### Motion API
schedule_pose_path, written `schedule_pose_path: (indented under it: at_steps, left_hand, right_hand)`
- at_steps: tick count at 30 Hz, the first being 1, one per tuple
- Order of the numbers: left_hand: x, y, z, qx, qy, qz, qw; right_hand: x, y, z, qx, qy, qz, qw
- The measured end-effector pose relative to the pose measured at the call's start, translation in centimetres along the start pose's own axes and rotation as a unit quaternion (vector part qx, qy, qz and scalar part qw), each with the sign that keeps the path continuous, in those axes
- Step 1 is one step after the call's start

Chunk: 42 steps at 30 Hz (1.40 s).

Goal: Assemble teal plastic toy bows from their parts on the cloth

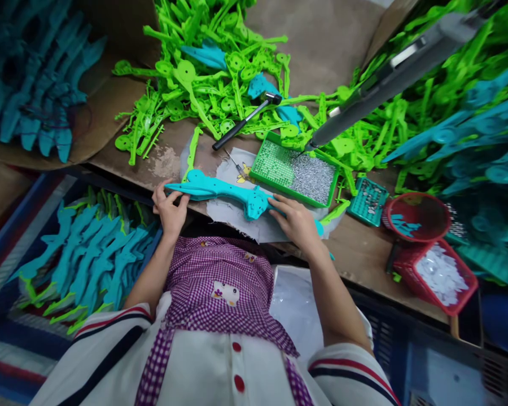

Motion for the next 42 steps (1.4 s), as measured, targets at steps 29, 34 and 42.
schedule_pose_path:
  at_steps: [29,34,42]
  left_hand:
    - [-5.9,1.8,-1.6,0.151,0.021,0.355,0.922]
    - [-8.2,4.5,0.6,0.323,0.148,0.405,0.843]
    - [-9.0,4.6,1.0,0.334,0.205,0.390,0.834]
  right_hand:
    - [-2.6,-6.6,-6.4,-0.050,0.116,0.120,0.985]
    - [-1.8,-10.0,-3.6,-0.001,-0.005,0.125,0.992]
    - [-1.4,-10.2,0.2,-0.062,-0.108,0.158,0.980]
Point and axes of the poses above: each hand's wrist, its own y-axis towards the middle knuckle, its own z-axis out of the palm, x = y × z, the point moved 1 cm from there along y, towards the middle knuckle, and after that the axes turned 10 degrees about x, right-handed, at the moved point
